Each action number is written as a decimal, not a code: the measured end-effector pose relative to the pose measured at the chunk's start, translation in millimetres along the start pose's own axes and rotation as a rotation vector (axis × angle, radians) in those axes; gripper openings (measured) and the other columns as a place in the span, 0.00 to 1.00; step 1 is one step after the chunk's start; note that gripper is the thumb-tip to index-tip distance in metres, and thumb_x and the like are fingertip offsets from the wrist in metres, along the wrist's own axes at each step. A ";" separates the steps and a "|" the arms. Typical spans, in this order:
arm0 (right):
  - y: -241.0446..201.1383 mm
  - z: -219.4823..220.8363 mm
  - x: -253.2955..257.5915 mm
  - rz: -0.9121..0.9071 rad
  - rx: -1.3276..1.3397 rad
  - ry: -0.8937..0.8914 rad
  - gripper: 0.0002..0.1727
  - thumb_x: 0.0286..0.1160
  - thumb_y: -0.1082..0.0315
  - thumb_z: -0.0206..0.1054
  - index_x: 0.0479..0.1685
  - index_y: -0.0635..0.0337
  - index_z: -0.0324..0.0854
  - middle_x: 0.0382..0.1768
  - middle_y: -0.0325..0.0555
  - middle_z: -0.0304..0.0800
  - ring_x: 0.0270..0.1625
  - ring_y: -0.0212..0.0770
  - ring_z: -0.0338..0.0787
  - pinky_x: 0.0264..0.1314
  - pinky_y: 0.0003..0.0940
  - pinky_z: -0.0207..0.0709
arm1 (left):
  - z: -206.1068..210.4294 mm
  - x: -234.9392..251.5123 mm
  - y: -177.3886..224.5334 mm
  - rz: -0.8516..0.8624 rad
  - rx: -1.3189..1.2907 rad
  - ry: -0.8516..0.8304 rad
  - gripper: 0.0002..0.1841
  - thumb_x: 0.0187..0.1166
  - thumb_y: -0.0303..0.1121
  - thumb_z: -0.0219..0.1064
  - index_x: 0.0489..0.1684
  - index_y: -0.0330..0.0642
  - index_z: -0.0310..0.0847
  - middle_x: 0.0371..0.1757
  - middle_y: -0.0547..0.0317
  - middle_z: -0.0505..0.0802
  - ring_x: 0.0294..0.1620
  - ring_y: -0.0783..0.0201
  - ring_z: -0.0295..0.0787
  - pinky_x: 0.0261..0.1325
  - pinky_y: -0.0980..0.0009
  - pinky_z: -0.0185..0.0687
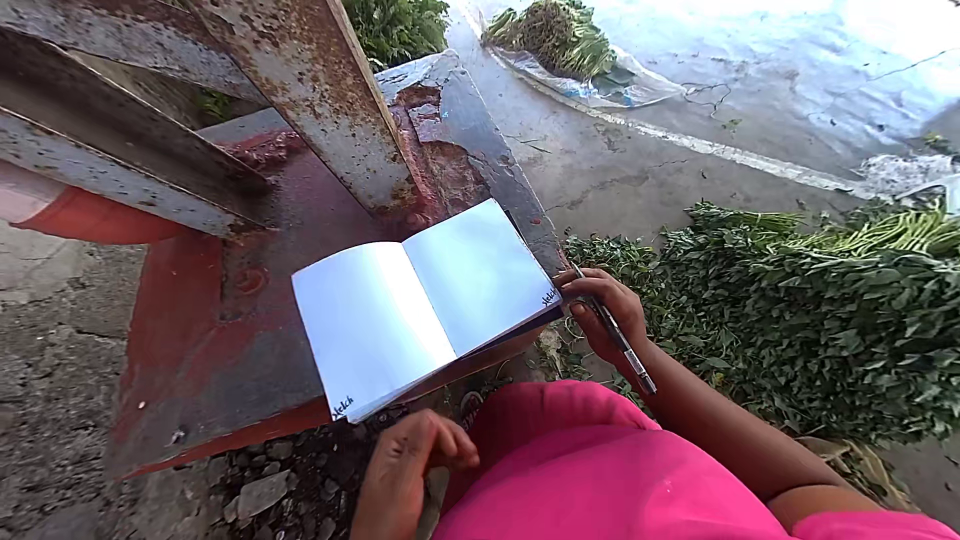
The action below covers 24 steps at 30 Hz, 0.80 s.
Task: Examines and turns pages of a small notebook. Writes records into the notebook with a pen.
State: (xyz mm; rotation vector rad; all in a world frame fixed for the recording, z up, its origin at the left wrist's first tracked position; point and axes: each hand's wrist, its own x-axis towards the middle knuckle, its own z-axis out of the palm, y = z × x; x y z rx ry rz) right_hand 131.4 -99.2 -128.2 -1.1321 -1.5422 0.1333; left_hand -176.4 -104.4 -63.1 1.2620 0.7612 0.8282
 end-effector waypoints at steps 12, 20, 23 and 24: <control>-2.6 0.3 3.9 -0.014 0.007 -0.006 0.17 0.93 0.52 0.55 0.54 0.55 0.82 0.54 0.41 0.91 0.65 0.26 0.88 0.69 0.23 0.80 | 16.4 63.3 27.8 0.334 1.410 0.013 0.26 0.77 0.40 0.70 0.73 0.40 0.83 0.76 0.39 0.84 0.78 0.30 0.77 0.70 0.22 0.66; -33.4 -11.6 31.3 0.249 0.052 -0.111 0.32 0.89 0.39 0.52 0.64 0.61 0.77 0.59 0.34 0.91 0.60 0.27 0.90 0.63 0.29 0.86 | -3.8 50.7 6.0 0.381 1.376 0.013 0.31 0.75 0.39 0.73 0.81 0.45 0.76 0.82 0.45 0.80 0.82 0.36 0.75 0.74 0.27 0.67; -56.4 -5.1 59.3 0.237 0.043 -0.053 0.41 0.85 0.30 0.49 0.68 0.64 0.72 0.60 0.37 0.89 0.60 0.32 0.92 0.64 0.32 0.87 | -34.3 44.4 10.6 0.347 1.334 -0.021 0.33 0.76 0.50 0.70 0.82 0.48 0.77 0.82 0.43 0.79 0.83 0.33 0.71 0.75 0.20 0.57; -62.6 0.8 69.3 0.190 0.057 -0.043 0.40 0.84 0.30 0.48 0.68 0.59 0.75 0.61 0.34 0.89 0.61 0.32 0.92 0.64 0.33 0.87 | -45.2 42.4 10.4 0.354 1.321 -0.017 0.33 0.77 0.54 0.67 0.80 0.48 0.78 0.82 0.42 0.79 0.84 0.33 0.71 0.75 0.21 0.57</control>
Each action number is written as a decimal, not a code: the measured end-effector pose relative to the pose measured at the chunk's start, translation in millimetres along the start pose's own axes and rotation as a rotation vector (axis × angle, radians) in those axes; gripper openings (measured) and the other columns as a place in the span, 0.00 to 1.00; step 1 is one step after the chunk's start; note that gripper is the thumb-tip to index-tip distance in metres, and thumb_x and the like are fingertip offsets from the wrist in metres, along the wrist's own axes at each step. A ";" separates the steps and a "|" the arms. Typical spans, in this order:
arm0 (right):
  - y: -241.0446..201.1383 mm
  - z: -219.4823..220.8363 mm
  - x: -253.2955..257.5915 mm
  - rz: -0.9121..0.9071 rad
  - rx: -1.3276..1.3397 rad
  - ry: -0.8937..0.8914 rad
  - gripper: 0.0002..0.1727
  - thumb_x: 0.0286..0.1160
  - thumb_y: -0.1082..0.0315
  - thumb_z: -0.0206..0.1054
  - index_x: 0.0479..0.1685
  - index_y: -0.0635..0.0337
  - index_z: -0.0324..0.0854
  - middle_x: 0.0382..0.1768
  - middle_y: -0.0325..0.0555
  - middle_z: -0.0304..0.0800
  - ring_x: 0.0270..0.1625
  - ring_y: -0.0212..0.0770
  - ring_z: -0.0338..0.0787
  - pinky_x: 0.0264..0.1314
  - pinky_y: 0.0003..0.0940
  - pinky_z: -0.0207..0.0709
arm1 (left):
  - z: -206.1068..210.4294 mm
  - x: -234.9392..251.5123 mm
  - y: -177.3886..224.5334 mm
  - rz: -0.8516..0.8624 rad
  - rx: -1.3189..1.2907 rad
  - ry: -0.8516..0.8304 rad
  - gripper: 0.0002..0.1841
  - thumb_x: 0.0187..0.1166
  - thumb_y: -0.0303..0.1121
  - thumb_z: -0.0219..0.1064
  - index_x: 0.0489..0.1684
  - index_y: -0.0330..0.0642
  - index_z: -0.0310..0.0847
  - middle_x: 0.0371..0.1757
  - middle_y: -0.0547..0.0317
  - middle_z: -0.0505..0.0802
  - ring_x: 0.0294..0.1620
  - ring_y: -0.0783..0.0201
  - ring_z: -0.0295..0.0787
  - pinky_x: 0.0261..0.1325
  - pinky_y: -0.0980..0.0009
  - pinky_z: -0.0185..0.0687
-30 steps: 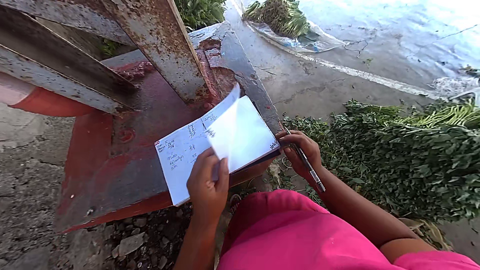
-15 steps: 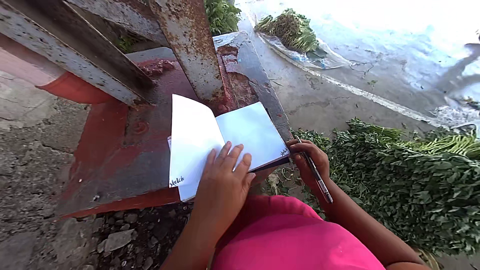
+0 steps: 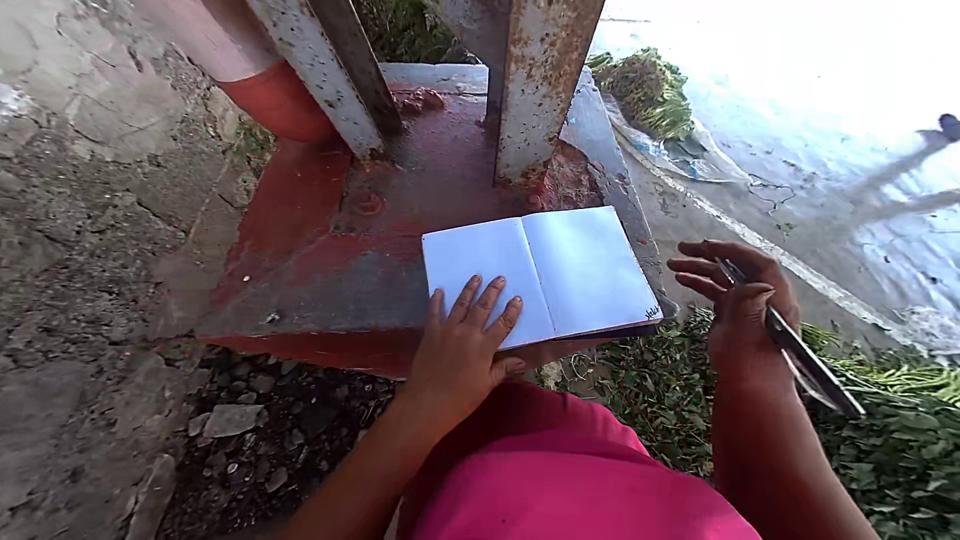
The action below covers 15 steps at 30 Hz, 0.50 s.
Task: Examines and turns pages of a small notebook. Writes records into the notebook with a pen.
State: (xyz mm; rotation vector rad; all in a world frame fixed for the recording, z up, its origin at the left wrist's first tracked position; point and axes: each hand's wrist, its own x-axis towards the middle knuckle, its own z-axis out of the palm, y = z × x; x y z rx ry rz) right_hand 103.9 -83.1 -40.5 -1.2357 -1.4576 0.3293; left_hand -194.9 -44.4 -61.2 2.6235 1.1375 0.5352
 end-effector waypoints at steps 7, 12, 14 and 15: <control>-49.9 111.8 64.8 -0.173 -0.237 -0.357 0.25 0.91 0.57 0.52 0.68 0.69 0.80 0.59 0.53 0.91 0.61 0.41 0.91 0.68 0.42 0.83 | -7.2 -12.7 -36.4 0.176 -0.050 0.059 0.34 0.75 0.57 0.67 0.75 0.43 0.82 0.79 0.41 0.82 0.80 0.36 0.76 0.77 0.32 0.66; -35.2 179.0 71.0 -0.084 -0.514 -0.716 0.20 0.90 0.56 0.59 0.65 0.63 0.82 0.62 0.57 0.89 0.73 0.59 0.84 0.80 0.69 0.64 | -12.2 -19.0 -70.6 0.219 -0.091 0.127 0.36 0.56 0.44 0.85 0.71 0.49 0.85 0.78 0.31 0.80 0.77 0.23 0.75 0.72 0.28 0.71; -28.1 176.0 66.1 -0.172 -0.548 -0.783 0.21 0.88 0.54 0.60 0.62 0.62 0.84 0.67 0.57 0.88 0.79 0.59 0.80 0.84 0.66 0.62 | -11.8 -18.8 -74.2 0.210 -0.116 0.130 0.38 0.51 0.39 0.88 0.71 0.50 0.86 0.78 0.30 0.80 0.76 0.20 0.73 0.72 0.29 0.73; -25.2 171.5 65.1 -0.222 -0.531 -0.799 0.19 0.87 0.55 0.61 0.60 0.62 0.85 0.67 0.57 0.88 0.79 0.59 0.80 0.84 0.63 0.64 | -10.3 -17.8 -71.3 0.206 -0.125 0.133 0.38 0.49 0.37 0.88 0.70 0.49 0.86 0.77 0.30 0.81 0.75 0.20 0.75 0.71 0.32 0.76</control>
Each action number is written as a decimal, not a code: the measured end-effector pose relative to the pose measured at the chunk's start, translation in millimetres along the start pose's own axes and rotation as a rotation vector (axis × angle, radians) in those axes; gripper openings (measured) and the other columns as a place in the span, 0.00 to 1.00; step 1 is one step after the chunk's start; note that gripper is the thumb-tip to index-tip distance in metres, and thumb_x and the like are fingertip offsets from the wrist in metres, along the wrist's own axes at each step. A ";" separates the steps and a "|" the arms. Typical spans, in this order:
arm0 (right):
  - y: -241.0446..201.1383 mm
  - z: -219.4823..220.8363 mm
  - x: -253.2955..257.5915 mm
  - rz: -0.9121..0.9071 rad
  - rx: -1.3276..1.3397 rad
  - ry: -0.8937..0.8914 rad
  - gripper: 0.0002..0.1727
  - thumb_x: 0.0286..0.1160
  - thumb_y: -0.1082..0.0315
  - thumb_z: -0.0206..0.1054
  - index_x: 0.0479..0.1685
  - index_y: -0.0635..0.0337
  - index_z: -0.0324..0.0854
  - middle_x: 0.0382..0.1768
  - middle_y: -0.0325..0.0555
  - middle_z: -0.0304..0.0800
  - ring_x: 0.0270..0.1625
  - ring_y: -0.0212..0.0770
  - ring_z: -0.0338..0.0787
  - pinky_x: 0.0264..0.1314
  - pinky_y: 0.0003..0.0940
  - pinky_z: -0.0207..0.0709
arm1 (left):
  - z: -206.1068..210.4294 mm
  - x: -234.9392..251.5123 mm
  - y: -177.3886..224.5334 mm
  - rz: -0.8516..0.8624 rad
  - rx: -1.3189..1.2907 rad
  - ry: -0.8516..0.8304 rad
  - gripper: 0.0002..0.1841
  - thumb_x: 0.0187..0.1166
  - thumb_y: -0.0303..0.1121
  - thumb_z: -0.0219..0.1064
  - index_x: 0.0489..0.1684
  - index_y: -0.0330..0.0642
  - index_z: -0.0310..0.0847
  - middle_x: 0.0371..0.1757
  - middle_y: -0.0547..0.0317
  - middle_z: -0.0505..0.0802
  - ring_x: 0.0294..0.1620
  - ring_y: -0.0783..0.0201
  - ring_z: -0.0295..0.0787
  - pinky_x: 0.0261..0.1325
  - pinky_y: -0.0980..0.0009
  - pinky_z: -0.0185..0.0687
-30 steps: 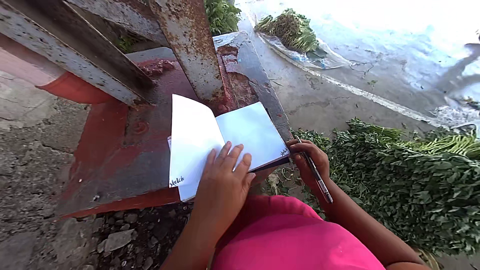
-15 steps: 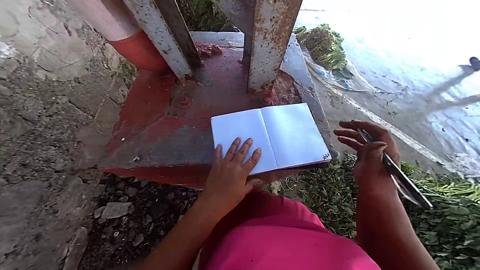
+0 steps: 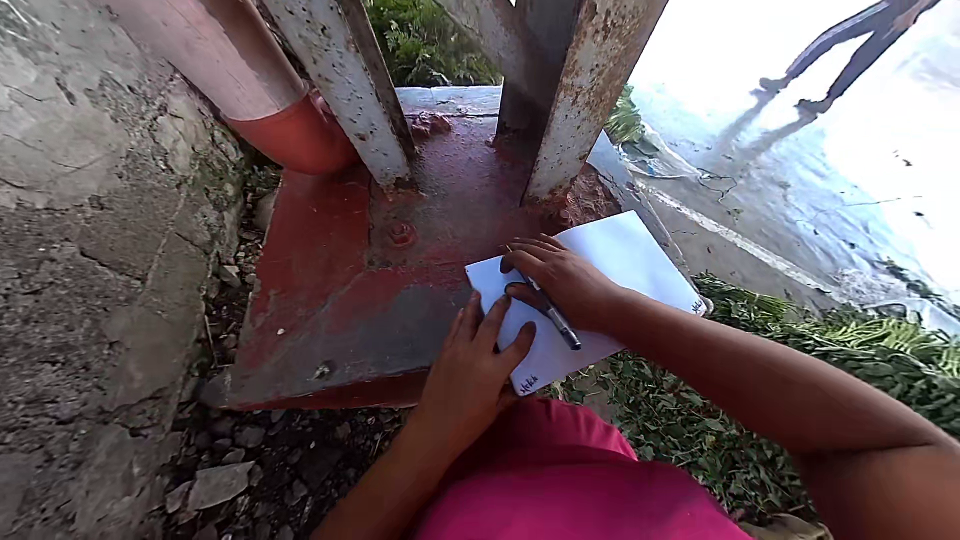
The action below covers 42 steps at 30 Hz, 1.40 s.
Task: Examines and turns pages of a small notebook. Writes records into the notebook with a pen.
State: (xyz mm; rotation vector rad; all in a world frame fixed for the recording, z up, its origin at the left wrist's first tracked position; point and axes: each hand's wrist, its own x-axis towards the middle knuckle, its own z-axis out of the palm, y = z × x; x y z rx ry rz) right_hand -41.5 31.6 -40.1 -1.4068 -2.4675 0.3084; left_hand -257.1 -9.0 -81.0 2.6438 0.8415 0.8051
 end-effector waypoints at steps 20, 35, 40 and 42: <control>-35.3 11.5 44.1 0.358 0.669 0.440 0.09 0.80 0.70 0.69 0.37 0.68 0.87 0.22 0.39 0.82 0.23 0.24 0.74 0.30 0.22 0.71 | 6.4 20.4 -6.2 0.019 0.107 0.083 0.28 0.58 0.37 0.79 0.60 0.30 0.89 0.63 0.28 0.90 0.66 0.27 0.86 0.64 0.48 0.86; -25.5 26.6 45.9 0.372 0.508 0.469 0.15 0.67 0.70 0.74 0.18 0.55 0.72 0.15 0.30 0.68 0.19 0.24 0.66 0.23 0.23 0.57 | 4.0 20.0 -2.7 -0.093 0.115 0.054 0.28 0.58 0.42 0.79 0.61 0.42 0.92 0.63 0.18 0.85 0.63 0.28 0.86 0.60 0.53 0.87; -27.5 25.6 47.8 0.395 0.460 0.422 0.13 0.66 0.71 0.72 0.19 0.55 0.74 0.15 0.31 0.69 0.19 0.26 0.67 0.23 0.26 0.58 | 5.0 19.4 -3.0 -0.084 0.124 0.060 0.28 0.56 0.41 0.79 0.60 0.41 0.92 0.62 0.20 0.86 0.62 0.28 0.87 0.59 0.53 0.87; -27.0 25.4 47.3 0.388 0.452 0.414 0.12 0.65 0.71 0.71 0.18 0.54 0.73 0.14 0.31 0.68 0.19 0.27 0.67 0.23 0.27 0.57 | 5.7 19.5 -2.8 -0.080 0.125 0.062 0.28 0.56 0.41 0.80 0.60 0.41 0.92 0.62 0.19 0.86 0.62 0.28 0.87 0.59 0.52 0.87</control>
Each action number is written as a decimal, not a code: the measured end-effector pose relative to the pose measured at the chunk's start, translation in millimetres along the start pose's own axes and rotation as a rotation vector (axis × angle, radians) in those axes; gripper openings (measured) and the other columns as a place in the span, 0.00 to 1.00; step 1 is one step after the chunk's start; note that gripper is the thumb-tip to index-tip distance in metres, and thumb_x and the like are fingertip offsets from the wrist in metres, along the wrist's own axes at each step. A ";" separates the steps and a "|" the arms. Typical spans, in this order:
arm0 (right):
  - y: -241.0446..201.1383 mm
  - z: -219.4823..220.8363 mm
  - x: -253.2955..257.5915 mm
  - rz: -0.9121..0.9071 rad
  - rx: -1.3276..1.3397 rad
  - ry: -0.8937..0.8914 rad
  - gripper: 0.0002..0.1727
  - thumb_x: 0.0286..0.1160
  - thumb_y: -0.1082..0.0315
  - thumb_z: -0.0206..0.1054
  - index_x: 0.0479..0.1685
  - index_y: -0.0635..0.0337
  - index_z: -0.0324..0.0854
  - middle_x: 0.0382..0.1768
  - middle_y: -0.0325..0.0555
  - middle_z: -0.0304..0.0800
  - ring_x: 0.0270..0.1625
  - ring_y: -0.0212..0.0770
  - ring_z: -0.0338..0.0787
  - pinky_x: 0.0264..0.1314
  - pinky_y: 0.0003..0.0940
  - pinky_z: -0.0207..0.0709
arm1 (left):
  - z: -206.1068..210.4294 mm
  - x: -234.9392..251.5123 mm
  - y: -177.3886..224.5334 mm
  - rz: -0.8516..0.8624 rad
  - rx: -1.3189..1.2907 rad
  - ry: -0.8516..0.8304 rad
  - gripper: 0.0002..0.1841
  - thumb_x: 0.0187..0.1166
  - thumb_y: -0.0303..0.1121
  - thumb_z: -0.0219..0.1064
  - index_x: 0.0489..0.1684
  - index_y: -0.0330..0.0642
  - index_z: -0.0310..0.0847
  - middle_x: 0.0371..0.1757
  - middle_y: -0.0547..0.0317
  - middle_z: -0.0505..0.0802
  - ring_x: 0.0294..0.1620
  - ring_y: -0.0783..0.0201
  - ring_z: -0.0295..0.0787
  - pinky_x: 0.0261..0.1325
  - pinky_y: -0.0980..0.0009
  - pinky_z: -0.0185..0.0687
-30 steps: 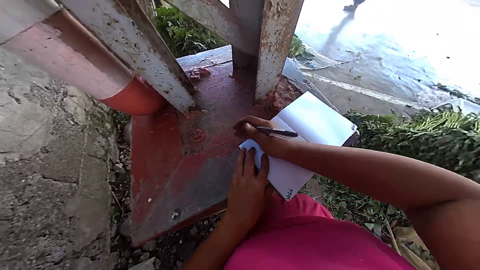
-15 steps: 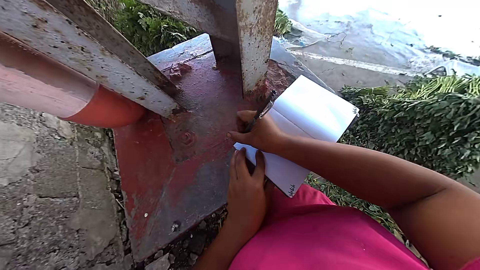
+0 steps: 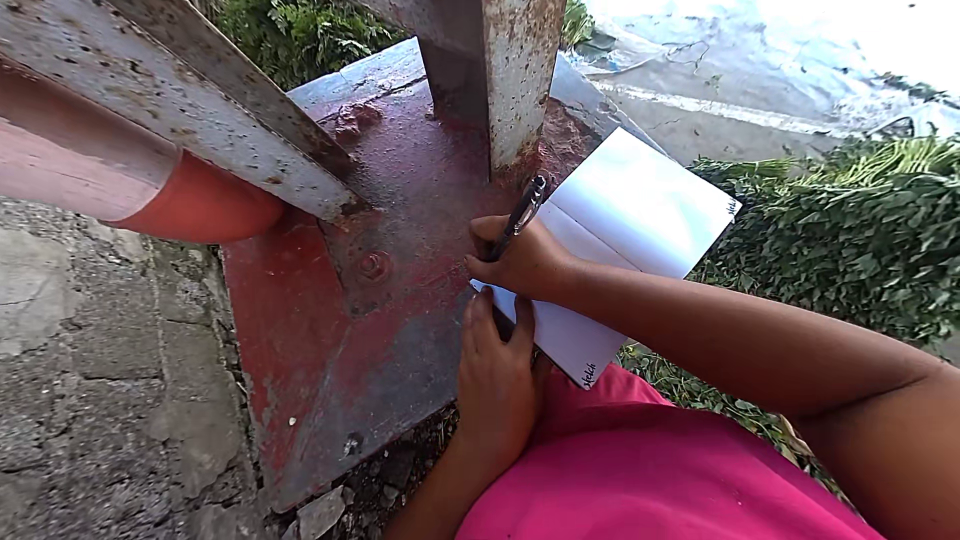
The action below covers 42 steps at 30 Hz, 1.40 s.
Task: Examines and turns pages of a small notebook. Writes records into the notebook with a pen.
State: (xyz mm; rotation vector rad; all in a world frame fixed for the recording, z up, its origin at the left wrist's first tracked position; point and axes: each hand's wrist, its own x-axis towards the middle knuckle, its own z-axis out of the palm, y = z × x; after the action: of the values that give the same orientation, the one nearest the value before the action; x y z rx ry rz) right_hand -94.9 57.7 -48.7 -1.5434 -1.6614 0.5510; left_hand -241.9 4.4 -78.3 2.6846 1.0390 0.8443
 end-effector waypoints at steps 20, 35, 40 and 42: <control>-1.0 -0.8 0.5 0.036 -0.054 0.041 0.13 0.66 0.71 0.70 0.18 0.54 0.71 0.15 0.33 0.67 0.21 0.30 0.68 0.25 0.32 0.59 | -0.9 -1.6 1.5 -0.039 -0.020 -0.026 0.28 0.56 0.40 0.81 0.60 0.42 0.92 0.63 0.19 0.85 0.61 0.28 0.87 0.55 0.51 0.88; 0.3 -1.3 1.9 0.047 -0.049 0.049 0.13 0.61 0.72 0.70 0.16 0.54 0.71 0.14 0.34 0.68 0.21 0.32 0.70 0.25 0.35 0.59 | -1.2 -1.4 1.2 -0.049 -0.014 -0.039 0.30 0.54 0.41 0.82 0.62 0.42 0.91 0.64 0.18 0.84 0.63 0.27 0.86 0.56 0.51 0.87; -0.1 -0.9 2.0 0.044 -0.044 0.060 0.11 0.61 0.72 0.70 0.17 0.55 0.73 0.15 0.34 0.70 0.21 0.33 0.71 0.25 0.35 0.60 | -1.5 -0.6 0.7 -0.051 -0.023 -0.047 0.30 0.55 0.41 0.82 0.61 0.41 0.91 0.65 0.18 0.83 0.63 0.26 0.85 0.57 0.49 0.86; 1.0 -2.0 2.5 0.045 -0.016 0.083 0.12 0.62 0.72 0.70 0.17 0.55 0.72 0.15 0.34 0.69 0.21 0.32 0.70 0.25 0.34 0.59 | -1.1 0.9 0.6 -0.040 -0.021 -0.045 0.30 0.54 0.40 0.82 0.61 0.39 0.91 0.65 0.17 0.83 0.63 0.26 0.85 0.58 0.48 0.86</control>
State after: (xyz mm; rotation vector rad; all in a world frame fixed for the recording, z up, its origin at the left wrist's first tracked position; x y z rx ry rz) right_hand -92.6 59.9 -47.6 -1.5976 -1.5754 0.4911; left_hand -241.6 4.5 -76.8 2.6434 1.0647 0.7792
